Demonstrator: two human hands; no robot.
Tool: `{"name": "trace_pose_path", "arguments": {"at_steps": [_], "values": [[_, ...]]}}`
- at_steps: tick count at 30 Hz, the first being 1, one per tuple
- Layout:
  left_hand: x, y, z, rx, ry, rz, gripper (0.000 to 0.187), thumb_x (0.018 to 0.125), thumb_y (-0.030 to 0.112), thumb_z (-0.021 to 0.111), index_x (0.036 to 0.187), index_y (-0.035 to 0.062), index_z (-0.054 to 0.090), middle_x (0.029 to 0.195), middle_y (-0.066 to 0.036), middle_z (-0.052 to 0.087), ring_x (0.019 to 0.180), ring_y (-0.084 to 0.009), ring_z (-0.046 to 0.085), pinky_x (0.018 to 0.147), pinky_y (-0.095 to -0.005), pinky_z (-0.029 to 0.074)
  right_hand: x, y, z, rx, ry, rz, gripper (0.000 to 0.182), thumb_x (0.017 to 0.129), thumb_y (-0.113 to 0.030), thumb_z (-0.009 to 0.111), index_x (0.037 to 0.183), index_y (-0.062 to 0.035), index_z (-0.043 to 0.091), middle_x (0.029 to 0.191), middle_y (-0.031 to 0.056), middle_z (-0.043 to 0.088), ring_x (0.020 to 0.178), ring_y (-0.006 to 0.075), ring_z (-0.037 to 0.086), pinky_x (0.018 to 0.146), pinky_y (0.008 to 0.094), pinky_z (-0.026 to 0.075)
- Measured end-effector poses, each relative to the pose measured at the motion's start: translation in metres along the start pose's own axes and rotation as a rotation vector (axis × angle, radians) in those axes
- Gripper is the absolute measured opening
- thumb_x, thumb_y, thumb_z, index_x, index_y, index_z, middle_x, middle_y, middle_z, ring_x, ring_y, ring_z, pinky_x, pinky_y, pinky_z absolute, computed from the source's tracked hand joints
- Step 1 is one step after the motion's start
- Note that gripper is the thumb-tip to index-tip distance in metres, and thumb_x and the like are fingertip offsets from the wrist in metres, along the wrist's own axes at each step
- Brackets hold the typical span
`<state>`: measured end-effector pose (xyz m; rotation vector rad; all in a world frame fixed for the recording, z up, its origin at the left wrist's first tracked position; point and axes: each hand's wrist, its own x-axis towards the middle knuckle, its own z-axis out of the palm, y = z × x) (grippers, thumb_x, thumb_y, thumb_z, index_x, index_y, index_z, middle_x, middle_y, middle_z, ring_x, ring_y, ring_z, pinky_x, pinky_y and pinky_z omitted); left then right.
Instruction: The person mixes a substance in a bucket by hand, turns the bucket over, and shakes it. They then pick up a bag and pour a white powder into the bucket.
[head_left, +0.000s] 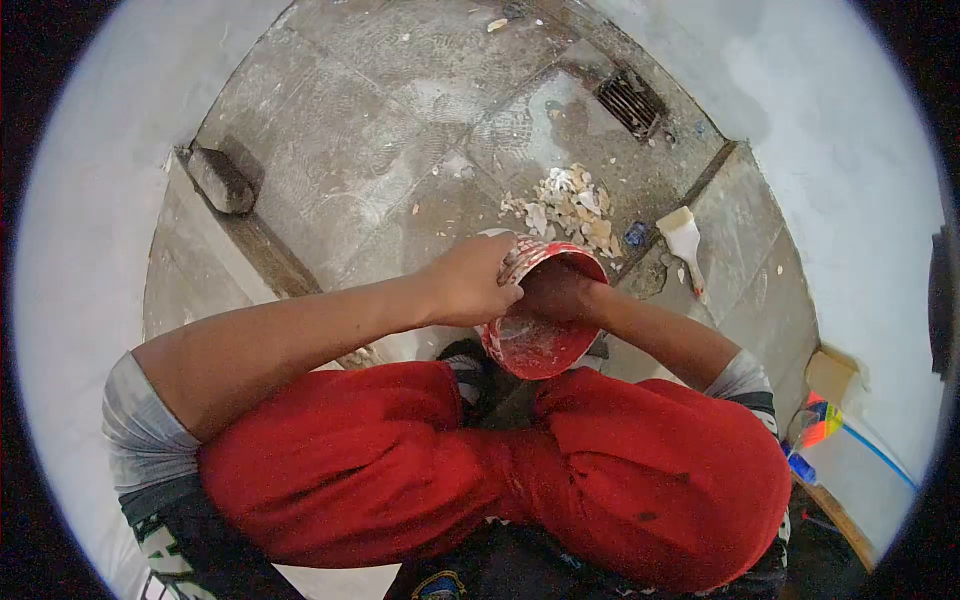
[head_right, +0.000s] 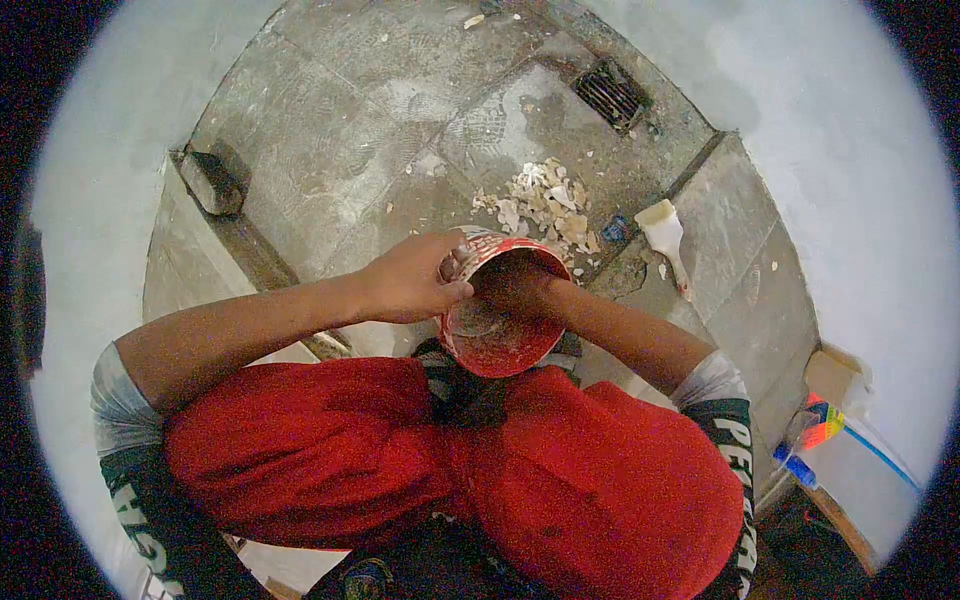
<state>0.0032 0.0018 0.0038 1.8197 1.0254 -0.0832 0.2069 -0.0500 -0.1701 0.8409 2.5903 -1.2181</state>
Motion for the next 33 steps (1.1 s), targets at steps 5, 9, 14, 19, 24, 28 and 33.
{"name": "trace_pose_path", "arguments": {"at_steps": [5,9,14,19,24,28,33], "values": [[0.002,-0.004,0.004,-0.024,0.019,0.056,0.047,0.082,0.021,0.071,0.117,-0.0041,0.054,0.103,-0.027,0.065,0.097,-0.0415,0.064,0.084,-0.0466,0.051,-0.002,-0.010,-0.001,0.107,0.148,0.013,0.050,0.090,-0.037,0.055,0.132,-0.0089,0.055,0.138,0.0164,0.055,0.130,0.0332,0.050,0.110,0.0432,0.036],[0.001,0.003,0.000,-0.030,-0.015,0.034,0.048,0.081,0.021,0.072,0.118,-0.0041,0.054,0.105,-0.028,0.064,0.099,-0.0421,0.064,0.085,-0.0470,0.051,-0.003,-0.012,0.001,0.193,0.147,0.023,0.052,0.090,-0.038,0.054,0.133,-0.0097,0.054,0.138,0.0166,0.054,0.130,0.0336,0.049,0.110,0.0428,0.036],[0.000,0.008,0.000,-0.002,0.019,0.054,0.046,0.082,0.023,0.071,0.115,-0.0038,0.054,0.103,-0.027,0.064,0.098,-0.0424,0.063,0.084,-0.0478,0.050,-0.012,-0.029,-0.015,0.081,0.162,0.025,0.050,0.088,-0.038,0.057,0.130,-0.0097,0.057,0.137,0.0161,0.056,0.129,0.0334,0.050,0.110,0.0424,0.035],[0.001,0.005,0.002,0.024,0.032,0.058,0.045,0.082,0.023,0.070,0.114,-0.0038,0.054,0.102,-0.027,0.064,0.096,-0.0424,0.063,0.083,-0.0481,0.050,-0.007,-0.026,-0.027,0.199,0.135,0.003,0.048,0.086,-0.032,0.059,0.129,-0.0107,0.057,0.136,0.0157,0.055,0.129,0.0327,0.050,0.110,0.0429,0.037],[0.000,0.002,0.000,0.005,-0.011,0.002,0.045,0.082,0.022,0.070,0.115,-0.0034,0.054,0.104,-0.027,0.063,0.097,-0.0419,0.063,0.084,-0.0475,0.050,-0.006,-0.007,-0.008,-0.404,-0.082,-0.109,0.049,0.084,-0.030,0.060,0.129,-0.0110,0.057,0.135,0.0148,0.056,0.130,0.0311,0.050,0.109,0.0426,0.038],[0.002,-0.005,0.007,-0.005,0.044,0.080,0.047,0.082,0.022,0.070,0.118,-0.0037,0.053,0.103,-0.026,0.065,0.096,-0.0419,0.064,0.083,-0.0467,0.051,0.003,0.006,0.024,0.089,0.133,0.024,0.049,0.092,-0.037,0.052,0.135,-0.0116,0.054,0.141,0.0124,0.053,0.132,0.0298,0.048,0.111,0.0422,0.035],[0.001,0.005,-0.001,-0.016,-0.008,0.070,0.048,0.082,0.022,0.070,0.119,-0.0037,0.053,0.103,-0.026,0.065,0.096,-0.0422,0.064,0.084,-0.0471,0.051,-0.002,-0.009,0.009,0.262,0.199,0.054,0.048,0.089,-0.036,0.057,0.130,-0.0107,0.057,0.137,0.0142,0.055,0.129,0.0337,0.049,0.110,0.0432,0.036]]}}
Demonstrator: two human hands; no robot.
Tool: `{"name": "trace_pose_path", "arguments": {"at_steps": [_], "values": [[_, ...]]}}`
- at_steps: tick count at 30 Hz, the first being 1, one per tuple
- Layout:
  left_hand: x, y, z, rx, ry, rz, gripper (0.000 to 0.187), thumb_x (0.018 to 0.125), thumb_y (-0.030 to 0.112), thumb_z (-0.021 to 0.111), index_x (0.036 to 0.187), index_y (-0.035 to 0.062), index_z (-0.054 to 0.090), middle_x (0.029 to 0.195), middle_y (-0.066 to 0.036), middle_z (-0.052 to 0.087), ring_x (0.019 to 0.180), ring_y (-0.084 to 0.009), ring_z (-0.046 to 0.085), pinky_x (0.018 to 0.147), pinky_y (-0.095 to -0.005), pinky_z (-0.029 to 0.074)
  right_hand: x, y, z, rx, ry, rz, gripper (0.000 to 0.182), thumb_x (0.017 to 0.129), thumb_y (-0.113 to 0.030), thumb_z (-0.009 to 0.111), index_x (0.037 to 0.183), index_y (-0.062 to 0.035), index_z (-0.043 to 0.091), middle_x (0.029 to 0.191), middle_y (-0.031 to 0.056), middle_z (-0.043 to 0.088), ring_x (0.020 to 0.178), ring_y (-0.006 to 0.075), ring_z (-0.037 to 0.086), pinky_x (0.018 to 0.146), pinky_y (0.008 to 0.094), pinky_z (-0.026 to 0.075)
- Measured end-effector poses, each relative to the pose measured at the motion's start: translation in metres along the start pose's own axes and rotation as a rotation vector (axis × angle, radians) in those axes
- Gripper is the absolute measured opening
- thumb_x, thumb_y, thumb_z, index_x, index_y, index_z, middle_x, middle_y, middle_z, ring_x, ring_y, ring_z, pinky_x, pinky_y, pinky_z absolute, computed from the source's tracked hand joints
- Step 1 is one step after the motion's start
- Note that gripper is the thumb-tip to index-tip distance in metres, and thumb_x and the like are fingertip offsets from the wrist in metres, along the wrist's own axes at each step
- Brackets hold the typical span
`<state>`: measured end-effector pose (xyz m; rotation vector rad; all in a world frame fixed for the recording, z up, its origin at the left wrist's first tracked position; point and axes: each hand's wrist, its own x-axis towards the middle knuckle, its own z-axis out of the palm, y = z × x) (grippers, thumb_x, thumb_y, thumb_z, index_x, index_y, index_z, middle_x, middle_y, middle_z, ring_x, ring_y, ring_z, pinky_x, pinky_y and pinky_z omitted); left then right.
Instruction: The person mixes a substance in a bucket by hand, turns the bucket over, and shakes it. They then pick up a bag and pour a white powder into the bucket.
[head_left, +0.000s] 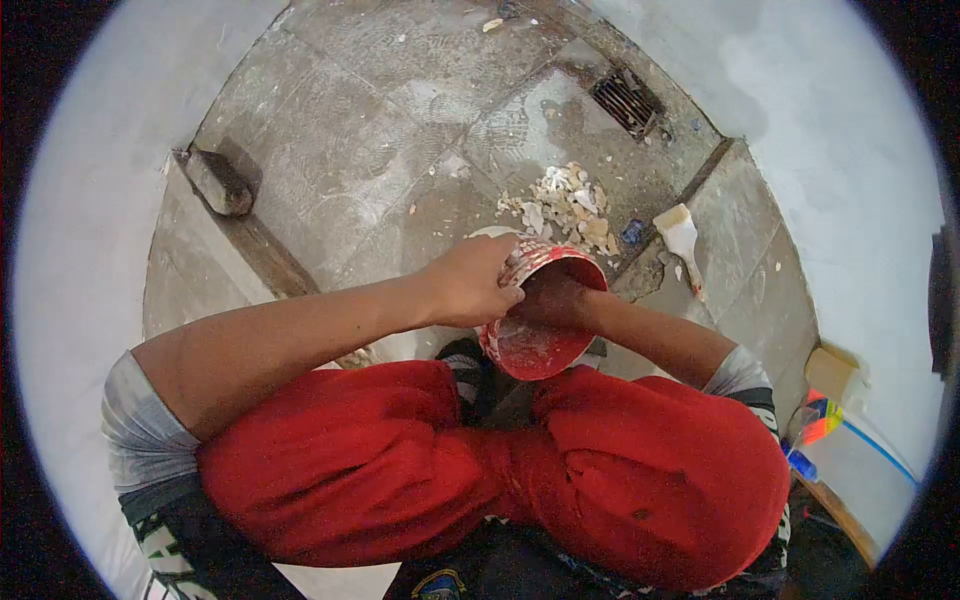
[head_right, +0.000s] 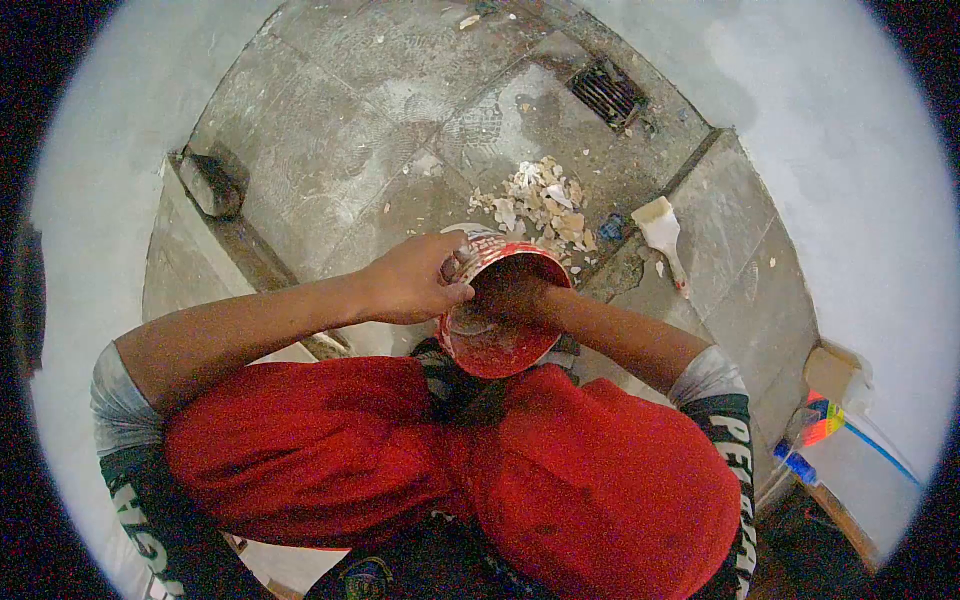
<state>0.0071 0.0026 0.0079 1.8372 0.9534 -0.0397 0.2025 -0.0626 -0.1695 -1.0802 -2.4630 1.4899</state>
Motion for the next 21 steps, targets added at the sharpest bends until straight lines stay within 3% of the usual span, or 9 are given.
{"name": "trace_pose_path", "arguments": {"at_steps": [2,6,9,12,15,17,21], "values": [[0.000,0.004,-0.002,0.008,-0.023,-0.043,0.048,0.082,0.022,0.070,0.118,-0.0043,0.053,0.104,-0.027,0.064,0.097,-0.0425,0.063,0.084,-0.0470,0.051,0.000,-0.006,-0.008,-0.205,-0.097,-0.064,0.052,0.098,-0.038,0.041,0.144,-0.0133,0.045,0.149,0.0113,0.045,0.136,0.0282,0.044,0.116,0.0407,0.030],[-0.001,-0.001,0.002,0.070,0.003,-0.030,0.047,0.083,0.022,0.070,0.117,-0.0045,0.053,0.101,-0.026,0.065,0.094,-0.0421,0.064,0.083,-0.0460,0.052,0.003,-0.012,-0.009,-0.171,-0.054,-0.079,0.051,0.098,-0.035,0.042,0.144,-0.0131,0.045,0.149,0.0120,0.045,0.136,0.0280,0.044,0.116,0.0406,0.030],[-0.001,-0.004,0.004,0.040,0.075,0.040,0.046,0.083,0.023,0.070,0.117,-0.0040,0.054,0.101,-0.025,0.065,0.094,-0.0415,0.064,0.083,-0.0459,0.052,0.004,-0.011,-0.016,-0.201,-0.176,0.003,0.051,0.097,-0.034,0.042,0.144,-0.0129,0.045,0.149,0.0121,0.045,0.136,0.0282,0.044,0.117,0.0409,0.029],[-0.003,0.000,0.000,-0.066,-0.043,-0.102,0.046,0.083,0.022,0.070,0.118,-0.0026,0.054,0.102,-0.025,0.065,0.095,-0.0411,0.064,0.084,-0.0462,0.051,0.003,-0.016,-0.021,0.023,-0.098,-0.029,0.046,0.092,-0.032,0.050,0.132,-0.0096,0.054,0.137,0.0154,0.055,0.129,0.0338,0.049,0.112,0.0439,0.033],[0.001,-0.011,0.009,-0.033,-0.004,-0.067,0.045,0.083,0.020,0.070,0.119,-0.0018,0.054,0.102,-0.025,0.065,0.094,-0.0407,0.065,0.083,-0.0454,0.051,0.001,-0.030,-0.030,-0.138,0.055,-0.217,0.046,0.092,-0.031,0.049,0.132,-0.0088,0.054,0.136,0.0164,0.055,0.128,0.0343,0.050,0.111,0.0448,0.034],[0.001,-0.012,0.011,-0.003,0.055,0.003,0.044,0.083,0.019,0.070,0.119,-0.0014,0.054,0.100,-0.024,0.065,0.094,-0.0402,0.065,0.083,-0.0446,0.052,0.005,0.011,0.002,-0.324,-0.093,-0.097,0.050,0.100,-0.035,0.038,0.145,-0.0141,0.043,0.150,0.0101,0.043,0.138,0.0272,0.042,0.117,0.0406,0.029],[-0.001,-0.001,0.003,-0.010,0.037,-0.021,0.045,0.083,0.020,0.071,0.119,-0.0011,0.054,0.102,-0.025,0.065,0.096,-0.0406,0.064,0.084,-0.0451,0.051,0.001,-0.018,-0.015,-0.230,-0.135,-0.036,0.050,0.099,-0.033,0.039,0.145,-0.0144,0.043,0.150,0.0108,0.043,0.138,0.0276,0.042,0.117,0.0406,0.028]]}}
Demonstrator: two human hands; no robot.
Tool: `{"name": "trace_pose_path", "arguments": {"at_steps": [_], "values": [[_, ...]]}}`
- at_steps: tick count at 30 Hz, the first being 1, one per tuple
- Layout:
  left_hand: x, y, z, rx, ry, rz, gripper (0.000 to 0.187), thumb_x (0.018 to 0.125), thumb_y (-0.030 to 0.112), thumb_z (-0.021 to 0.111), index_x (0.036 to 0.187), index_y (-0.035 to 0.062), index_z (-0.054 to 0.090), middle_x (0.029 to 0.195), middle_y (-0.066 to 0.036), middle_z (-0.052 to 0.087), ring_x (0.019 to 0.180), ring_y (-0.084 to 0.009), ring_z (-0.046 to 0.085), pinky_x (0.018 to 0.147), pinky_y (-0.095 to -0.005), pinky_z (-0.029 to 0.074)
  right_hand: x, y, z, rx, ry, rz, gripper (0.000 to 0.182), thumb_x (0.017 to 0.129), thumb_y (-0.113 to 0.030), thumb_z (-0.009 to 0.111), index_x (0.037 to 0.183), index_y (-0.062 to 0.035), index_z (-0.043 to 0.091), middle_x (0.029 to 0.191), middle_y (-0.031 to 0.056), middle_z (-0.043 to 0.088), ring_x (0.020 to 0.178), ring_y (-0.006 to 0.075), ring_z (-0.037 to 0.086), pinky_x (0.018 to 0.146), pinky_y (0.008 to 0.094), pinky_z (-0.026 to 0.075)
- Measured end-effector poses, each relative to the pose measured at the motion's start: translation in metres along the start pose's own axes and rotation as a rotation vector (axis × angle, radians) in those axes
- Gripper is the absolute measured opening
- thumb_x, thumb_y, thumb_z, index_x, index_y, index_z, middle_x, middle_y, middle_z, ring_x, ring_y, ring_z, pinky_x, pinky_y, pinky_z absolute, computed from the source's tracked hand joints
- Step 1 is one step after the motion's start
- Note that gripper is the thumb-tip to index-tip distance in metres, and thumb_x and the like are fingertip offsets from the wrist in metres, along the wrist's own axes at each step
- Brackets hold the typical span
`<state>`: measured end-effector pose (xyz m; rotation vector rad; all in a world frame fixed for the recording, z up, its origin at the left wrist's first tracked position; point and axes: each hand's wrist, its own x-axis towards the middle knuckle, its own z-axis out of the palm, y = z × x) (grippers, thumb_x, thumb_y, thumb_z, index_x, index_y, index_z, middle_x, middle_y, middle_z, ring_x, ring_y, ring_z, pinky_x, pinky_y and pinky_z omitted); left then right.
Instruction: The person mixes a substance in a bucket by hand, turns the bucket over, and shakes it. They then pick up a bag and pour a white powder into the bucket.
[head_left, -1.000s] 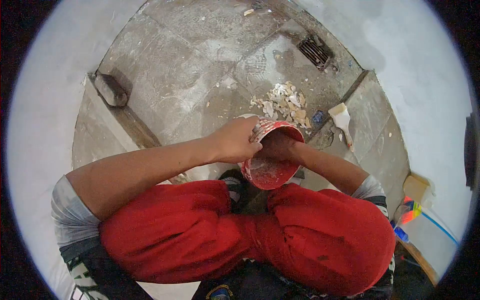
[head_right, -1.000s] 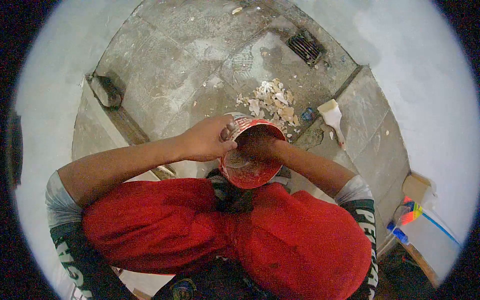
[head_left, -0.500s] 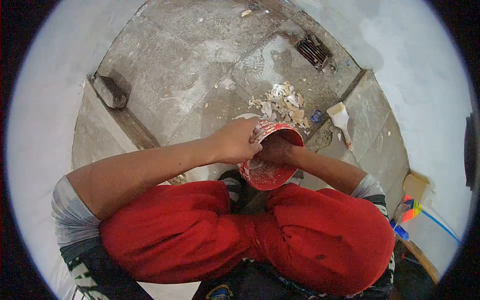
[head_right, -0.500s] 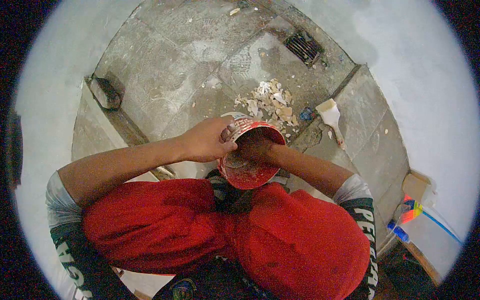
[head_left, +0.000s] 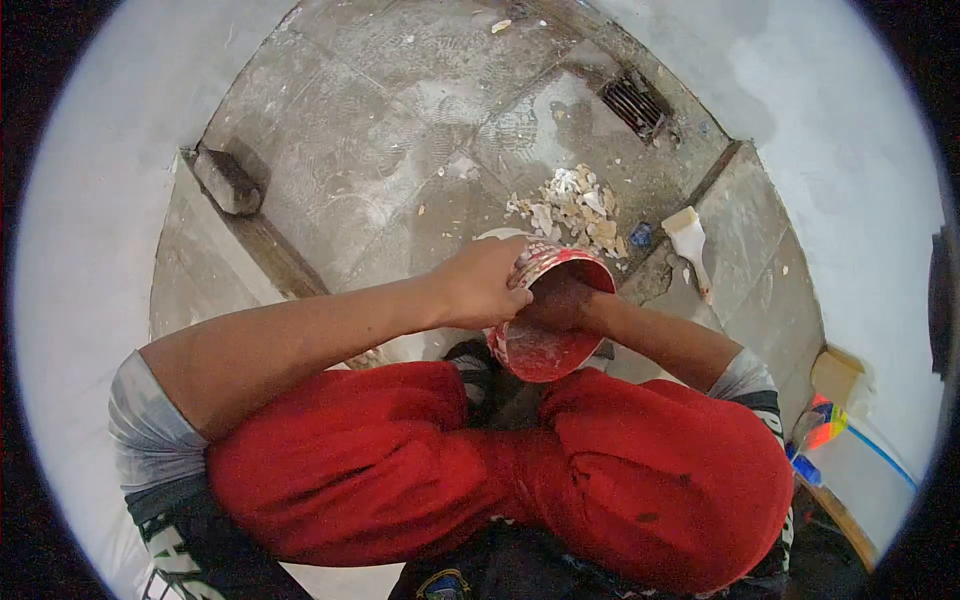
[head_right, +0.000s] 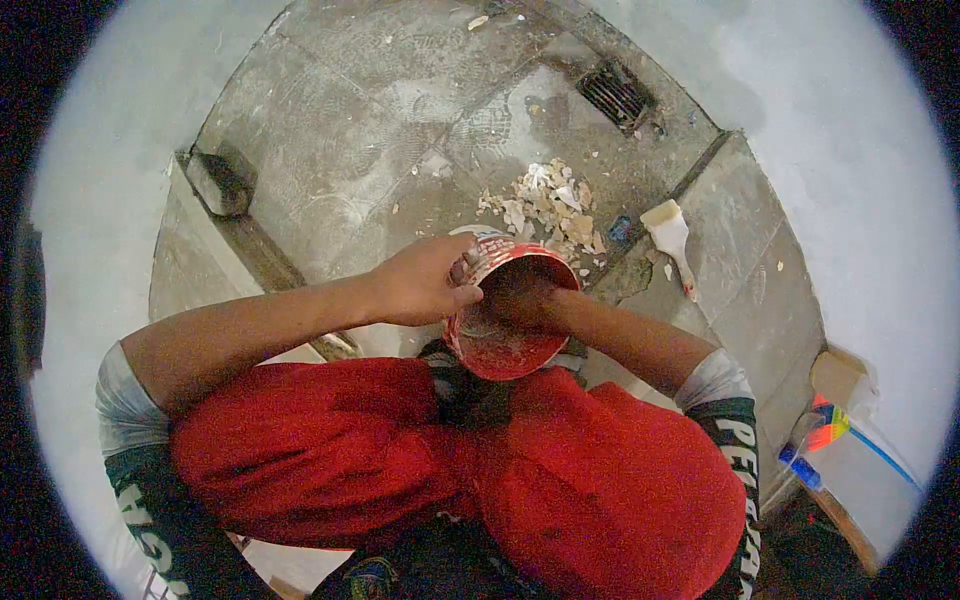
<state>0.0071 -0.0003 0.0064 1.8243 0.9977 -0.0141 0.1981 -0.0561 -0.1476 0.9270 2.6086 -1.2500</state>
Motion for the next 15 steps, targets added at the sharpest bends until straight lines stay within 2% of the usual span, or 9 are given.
{"name": "trace_pose_path", "arguments": {"at_steps": [2,5,15], "values": [[0.000,0.005,-0.005,0.034,-0.057,-0.044,0.046,0.082,0.021,0.071,0.118,-0.0016,0.054,0.103,-0.025,0.065,0.098,-0.0410,0.064,0.084,-0.0458,0.051,-0.008,-0.032,-0.037,0.236,0.082,0.022,0.046,0.091,-0.033,0.052,0.130,-0.0096,0.057,0.140,0.0159,0.053,0.130,0.0342,0.048,0.112,0.0440,0.033],[0.002,-0.005,0.002,0.046,0.010,0.047,0.046,0.082,0.021,0.071,0.117,-0.0026,0.054,0.101,-0.026,0.065,0.097,-0.0412,0.064,0.084,-0.0460,0.051,-0.009,-0.035,-0.035,0.228,0.053,0.042,0.046,0.091,-0.033,0.053,0.130,-0.0096,0.057,0.139,0.0160,0.053,0.130,0.0344,0.049,0.112,0.0439,0.034],[0.002,-0.003,0.002,0.011,-0.005,-0.021,0.046,0.082,0.022,0.071,0.117,-0.0033,0.054,0.103,-0.027,0.065,0.098,-0.0424,0.064,0.085,-0.0466,0.051,-0.005,-0.012,-0.025,0.119,0.140,-0.054,0.046,0.090,-0.033,0.055,0.129,-0.0095,0.057,0.137,0.0163,0.055,0.128,0.0352,0.050,0.110,0.0438,0.036]]}}
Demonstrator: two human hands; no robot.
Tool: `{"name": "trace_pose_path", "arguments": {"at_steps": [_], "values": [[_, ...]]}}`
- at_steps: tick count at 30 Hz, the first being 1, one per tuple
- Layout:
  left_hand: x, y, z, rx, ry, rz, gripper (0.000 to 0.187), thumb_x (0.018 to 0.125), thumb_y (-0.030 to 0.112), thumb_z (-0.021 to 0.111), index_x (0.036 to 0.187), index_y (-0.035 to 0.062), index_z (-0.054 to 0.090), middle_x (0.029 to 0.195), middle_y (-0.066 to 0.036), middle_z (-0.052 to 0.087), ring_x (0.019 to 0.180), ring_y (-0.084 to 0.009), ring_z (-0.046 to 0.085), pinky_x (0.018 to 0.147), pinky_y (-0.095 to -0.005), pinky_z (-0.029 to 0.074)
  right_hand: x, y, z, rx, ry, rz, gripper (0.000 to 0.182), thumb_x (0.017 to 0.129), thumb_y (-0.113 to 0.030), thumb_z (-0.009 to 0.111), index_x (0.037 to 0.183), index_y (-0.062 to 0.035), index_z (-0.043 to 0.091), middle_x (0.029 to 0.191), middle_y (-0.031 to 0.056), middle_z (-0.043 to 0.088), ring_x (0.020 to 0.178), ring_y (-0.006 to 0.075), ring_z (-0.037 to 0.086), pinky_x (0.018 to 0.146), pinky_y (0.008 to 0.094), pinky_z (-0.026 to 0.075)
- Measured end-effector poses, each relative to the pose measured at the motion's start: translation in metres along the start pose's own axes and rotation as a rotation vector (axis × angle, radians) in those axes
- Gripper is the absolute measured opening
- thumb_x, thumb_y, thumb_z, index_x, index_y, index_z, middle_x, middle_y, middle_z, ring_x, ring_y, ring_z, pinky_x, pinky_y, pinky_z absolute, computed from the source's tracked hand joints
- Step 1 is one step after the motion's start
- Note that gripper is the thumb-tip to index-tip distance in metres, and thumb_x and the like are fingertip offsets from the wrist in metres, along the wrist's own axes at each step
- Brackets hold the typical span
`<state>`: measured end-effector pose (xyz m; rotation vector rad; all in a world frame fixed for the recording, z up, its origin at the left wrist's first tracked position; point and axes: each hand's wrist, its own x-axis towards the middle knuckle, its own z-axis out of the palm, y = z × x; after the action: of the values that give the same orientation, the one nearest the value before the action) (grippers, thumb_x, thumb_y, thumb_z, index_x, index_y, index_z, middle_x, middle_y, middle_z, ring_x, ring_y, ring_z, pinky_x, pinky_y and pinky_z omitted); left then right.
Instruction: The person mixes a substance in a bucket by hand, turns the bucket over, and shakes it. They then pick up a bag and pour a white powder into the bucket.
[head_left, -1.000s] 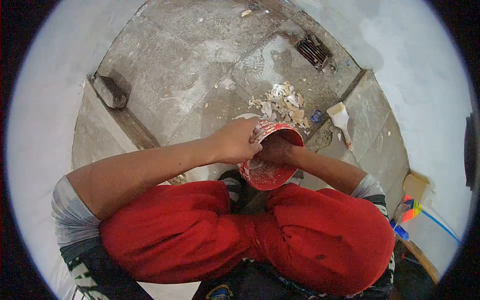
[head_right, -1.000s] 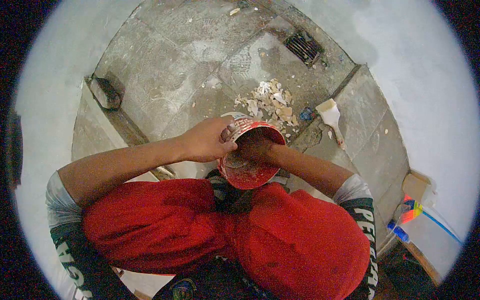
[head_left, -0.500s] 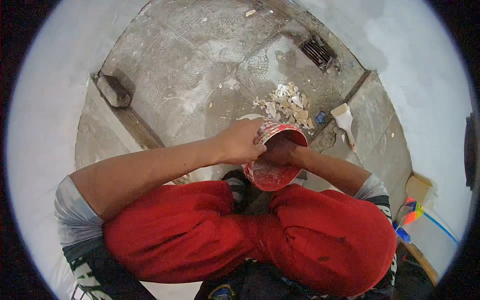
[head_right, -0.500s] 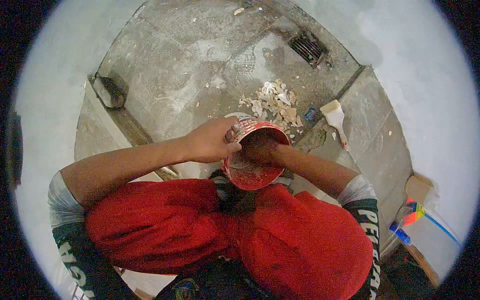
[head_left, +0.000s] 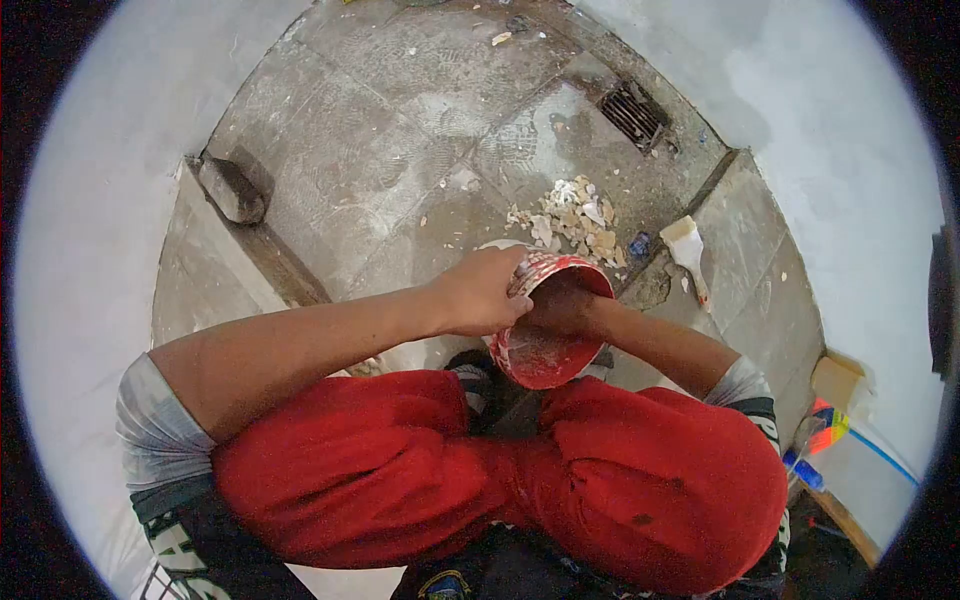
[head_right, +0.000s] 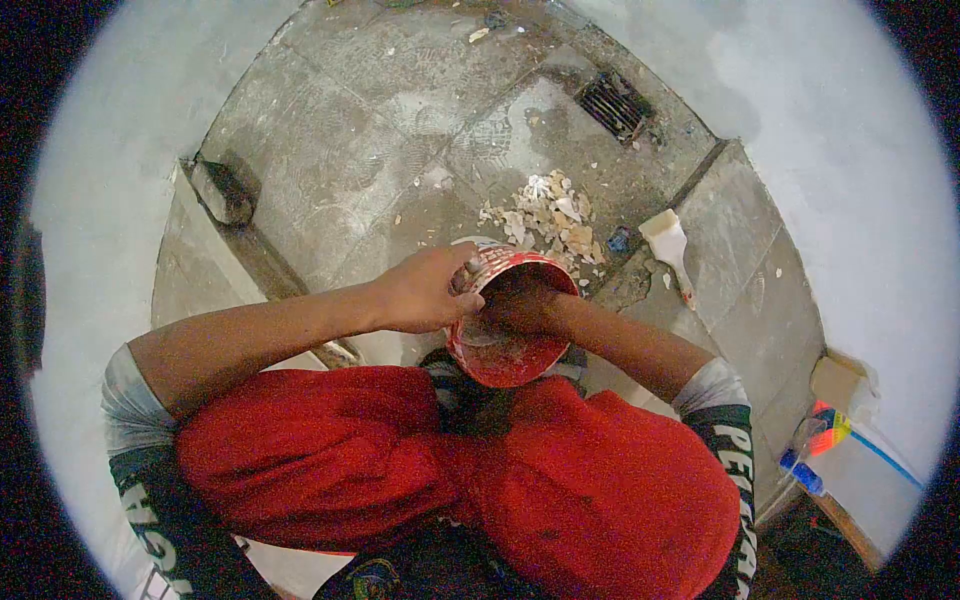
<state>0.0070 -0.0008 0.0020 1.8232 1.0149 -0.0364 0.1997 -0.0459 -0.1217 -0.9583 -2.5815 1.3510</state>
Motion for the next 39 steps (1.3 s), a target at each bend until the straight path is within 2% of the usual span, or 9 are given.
{"name": "trace_pose_path", "arguments": {"at_steps": [2,3,5,8,20,23,29,33,39], "values": [[-0.001,0.005,-0.004,0.016,-0.040,-0.037,0.047,0.083,0.022,0.071,0.118,-0.0036,0.053,0.104,-0.027,0.065,0.099,-0.0426,0.064,0.086,-0.0466,0.051,-0.004,0.013,0.013,-0.481,-0.145,-0.084,0.046,0.089,-0.032,0.057,0.128,-0.0089,0.058,0.134,0.0167,0.057,0.124,0.0356,0.052,0.107,0.0432,0.039],[-0.001,0.005,-0.004,0.016,-0.043,-0.040,0.047,0.083,0.022,0.071,0.118,-0.0036,0.053,0.104,-0.027,0.065,0.099,-0.0426,0.064,0.086,-0.0466,0.051,-0.001,0.014,0.016,-0.477,-0.145,-0.084,0.046,0.089,-0.032,0.057,0.128,-0.0089,0.058,0.134,0.0167,0.057,0.124,0.0356,0.052,0.107,0.0432,0.039],[-0.002,0.005,-0.003,0.018,0.019,0.060,0.048,0.082,0.022,0.071,0.118,-0.0041,0.053,0.105,-0.027,0.064,0.100,-0.0431,0.063,0.087,-0.0471,0.050,0.005,0.017,0.023,-0.011,-0.155,0.057,0.051,0.097,-0.034,0.046,0.143,-0.0121,0.046,0.148,0.0124,0.046,0.135,0.0286,0.045,0.116,0.0415,0.030],[0.001,0.004,-0.003,-0.008,-0.041,0.020,0.048,0.082,0.022,0.071,0.118,-0.0042,0.053,0.105,-0.027,0.064,0.101,-0.0434,0.062,0.087,-0.0475,0.050,0.000,-0.004,0.006,0.181,-0.174,0.175,0.050,0.097,-0.035,0.046,0.142,-0.0118,0.047,0.147,0.0127,0.047,0.134,0.0283,0.047,0.115,0.0418,0.032],[0.003,-0.005,0.007,0.095,0.050,0.111,0.045,0.084,0.022,0.070,0.118,-0.0030,0.053,0.099,-0.024,0.065,0.096,-0.0391,0.064,0.084,-0.0446,0.051,-0.003,-0.001,0.003,-0.117,-0.060,0.033,0.042,0.090,-0.029,0.055,0.126,-0.0082,0.057,0.130,0.0166,0.058,0.121,0.0327,0.055,0.105,0.0436,0.040],[0.002,-0.001,0.002,0.003,0.006,0.040,0.044,0.084,0.022,0.070,0.118,-0.0029,0.053,0.099,-0.024,0.065,0.096,-0.0392,0.064,0.083,-0.0443,0.051,-0.004,-0.003,-0.003,-0.237,-0.028,-0.026,0.040,0.087,-0.027,0.058,0.121,-0.0068,0.060,0.124,0.0181,0.062,0.117,0.0344,0.058,0.102,0.0442,0.043],[0.001,0.005,-0.003,0.027,-0.030,0.025,0.046,0.083,0.021,0.070,0.118,-0.0030,0.053,0.102,-0.026,0.065,0.096,-0.0395,0.065,0.084,-0.0445,0.052,-0.002,0.013,0.020,0.039,-0.176,0.179,0.049,0.099,-0.033,0.042,0.143,-0.0122,0.045,0.150,0.0115,0.044,0.138,0.0288,0.042,0.117,0.0415,0.028],[0.003,0.007,-0.003,0.020,-0.060,-0.021,0.046,0.083,0.021,0.071,0.118,-0.0030,0.053,0.102,-0.026,0.065,0.097,-0.0398,0.065,0.084,-0.0446,0.052,-0.004,-0.005,0.006,-0.056,-0.187,0.188,0.049,0.099,-0.033,0.041,0.143,-0.0119,0.045,0.150,0.0117,0.043,0.138,0.0293,0.041,0.117,0.0417,0.028],[0.002,0.000,0.001,0.031,0.046,0.084,0.045,0.082,0.020,0.072,0.117,-0.0014,0.055,0.102,-0.025,0.065,0.096,-0.0376,0.065,0.084,-0.0439,0.052,-0.002,-0.021,-0.013,0.177,-0.040,0.190,0.044,0.089,-0.030,0.055,0.127,-0.0077,0.058,0.136,0.0156,0.056,0.123,0.0332,0.054,0.106,0.0430,0.040]]}}
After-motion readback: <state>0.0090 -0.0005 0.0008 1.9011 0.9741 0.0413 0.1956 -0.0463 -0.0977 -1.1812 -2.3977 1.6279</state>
